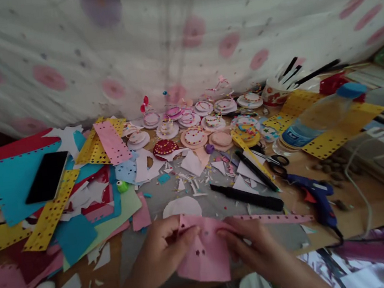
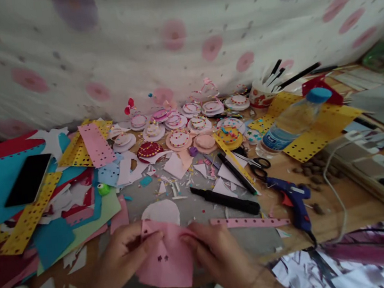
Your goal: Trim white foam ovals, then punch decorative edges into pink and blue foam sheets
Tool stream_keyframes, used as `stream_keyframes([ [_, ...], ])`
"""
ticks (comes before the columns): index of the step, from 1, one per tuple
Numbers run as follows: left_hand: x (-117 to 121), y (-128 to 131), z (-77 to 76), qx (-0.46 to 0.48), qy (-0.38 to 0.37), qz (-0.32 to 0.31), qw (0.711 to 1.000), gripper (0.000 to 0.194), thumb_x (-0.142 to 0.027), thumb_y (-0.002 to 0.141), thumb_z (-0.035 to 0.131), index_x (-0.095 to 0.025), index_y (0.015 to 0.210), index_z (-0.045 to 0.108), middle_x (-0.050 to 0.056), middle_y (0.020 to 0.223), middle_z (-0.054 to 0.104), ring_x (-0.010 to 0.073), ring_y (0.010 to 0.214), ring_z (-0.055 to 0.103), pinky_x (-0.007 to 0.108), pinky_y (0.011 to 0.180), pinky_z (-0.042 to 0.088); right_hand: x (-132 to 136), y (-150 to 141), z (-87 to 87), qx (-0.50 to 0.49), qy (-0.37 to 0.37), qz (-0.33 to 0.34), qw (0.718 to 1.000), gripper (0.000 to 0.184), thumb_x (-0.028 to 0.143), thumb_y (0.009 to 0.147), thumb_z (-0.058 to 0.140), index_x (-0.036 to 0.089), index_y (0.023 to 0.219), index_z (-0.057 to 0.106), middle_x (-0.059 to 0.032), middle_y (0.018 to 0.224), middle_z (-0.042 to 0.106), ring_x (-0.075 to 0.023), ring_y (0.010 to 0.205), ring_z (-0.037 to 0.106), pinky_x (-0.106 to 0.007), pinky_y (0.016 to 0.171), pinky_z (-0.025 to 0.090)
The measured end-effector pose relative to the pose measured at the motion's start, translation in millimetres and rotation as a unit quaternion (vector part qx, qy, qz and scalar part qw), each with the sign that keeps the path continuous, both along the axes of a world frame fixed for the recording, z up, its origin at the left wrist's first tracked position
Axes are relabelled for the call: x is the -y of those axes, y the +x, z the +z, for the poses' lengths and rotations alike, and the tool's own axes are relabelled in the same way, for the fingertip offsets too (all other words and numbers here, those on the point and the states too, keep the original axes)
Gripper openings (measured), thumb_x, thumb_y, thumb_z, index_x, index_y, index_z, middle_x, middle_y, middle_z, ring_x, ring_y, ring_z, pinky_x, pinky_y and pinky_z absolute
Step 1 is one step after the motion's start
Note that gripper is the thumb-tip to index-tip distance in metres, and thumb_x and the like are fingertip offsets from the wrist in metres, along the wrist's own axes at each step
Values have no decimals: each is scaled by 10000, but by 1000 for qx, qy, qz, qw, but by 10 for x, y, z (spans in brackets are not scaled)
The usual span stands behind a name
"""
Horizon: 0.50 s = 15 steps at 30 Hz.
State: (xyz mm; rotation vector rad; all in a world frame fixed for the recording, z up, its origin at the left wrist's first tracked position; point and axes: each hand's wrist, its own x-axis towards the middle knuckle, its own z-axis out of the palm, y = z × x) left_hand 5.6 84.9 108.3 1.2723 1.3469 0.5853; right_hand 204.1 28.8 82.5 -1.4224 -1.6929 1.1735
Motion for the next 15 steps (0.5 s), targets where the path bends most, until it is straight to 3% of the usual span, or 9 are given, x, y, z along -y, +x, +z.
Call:
stream_keyframes([
  [3,15,71,-133,-1,43,-13,999,275,-433,755,658,-173,666,681,1,593,597,152,580,531,209,507,396,64,250,-150,87,84,-45,992,202,300,965,444,184,972,609,-34,731,649,-159,645,612,-251,585,464],
  [4,6,52,-173,-2,55,15,998,280,-442,757,660,-170,694,681,-2,599,591,145,582,522,200,506,384,65,357,-227,129,120,-85,981,205,289,956,468,181,1066,603,-50,794,660,-176,713,626,-271,643,489],
  [6,4,-18,-243,-4,65,70,995,306,-466,746,679,-164,697,665,-12,588,568,131,572,498,186,502,366,37,561,-397,236,190,-129,944,214,291,928,524,167,1074,618,-108,965,661,-248,921,618,-372,810,498],
  [10,91,-206,-350,32,32,156,987,351,-506,683,745,-168,729,662,-15,639,599,123,600,517,173,535,398,-97,773,-647,394,191,-108,893,308,264,863,611,133,1142,623,-151,1078,642,-326,1003,587,-474,845,494],
  [15,214,-474,-486,47,26,231,971,369,-516,615,786,-183,731,677,12,713,664,176,690,592,206,576,472,-183,821,-661,402,187,-89,892,196,193,870,579,166,1057,634,-125,1009,660,-295,935,619,-438,789,522],
])
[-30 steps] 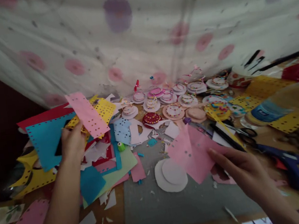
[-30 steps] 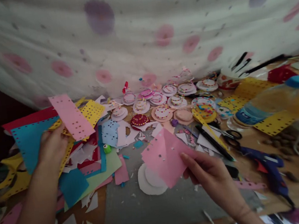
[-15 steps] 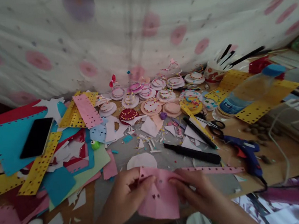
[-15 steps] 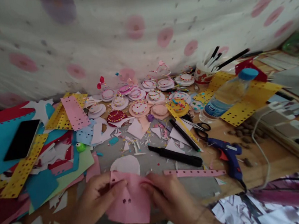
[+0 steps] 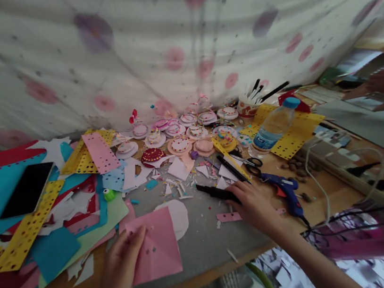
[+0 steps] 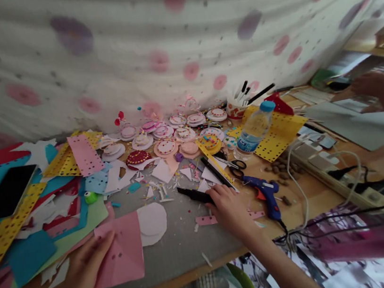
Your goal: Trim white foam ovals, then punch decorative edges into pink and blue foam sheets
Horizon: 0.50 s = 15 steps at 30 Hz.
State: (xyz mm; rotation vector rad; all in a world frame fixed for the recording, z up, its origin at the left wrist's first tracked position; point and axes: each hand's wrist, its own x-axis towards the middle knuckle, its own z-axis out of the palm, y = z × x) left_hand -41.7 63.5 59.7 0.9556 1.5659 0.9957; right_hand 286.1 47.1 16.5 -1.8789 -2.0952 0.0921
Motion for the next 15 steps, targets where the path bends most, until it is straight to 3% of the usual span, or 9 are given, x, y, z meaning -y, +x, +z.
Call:
stream_keyframes([
  [6,92,-293,-269,-44,2,60,997,233,-432,758,641,-256,896,706,55,967,720,292,952,668,345,738,573,168,374,14,-59,106,-91,988,262,336,927,496,156,1091,590,-147,1023,664,-284,953,637,-414,833,523],
  [11,135,-551,-362,-112,76,30,990,309,-298,632,698,-280,941,705,52,1171,662,350,1259,496,440,1073,415,389,556,-68,-32,85,-146,985,348,392,940,415,135,1082,602,-165,1008,677,-305,924,657,-430,794,533],
  [15,131,-659,-493,-139,116,7,983,351,-304,599,732,-279,946,695,54,1200,655,359,1261,495,466,1102,380,420,512,-118,-48,49,-136,988,350,364,928,406,136,1119,589,-174,1078,673,-307,998,650,-444,852,522],
])
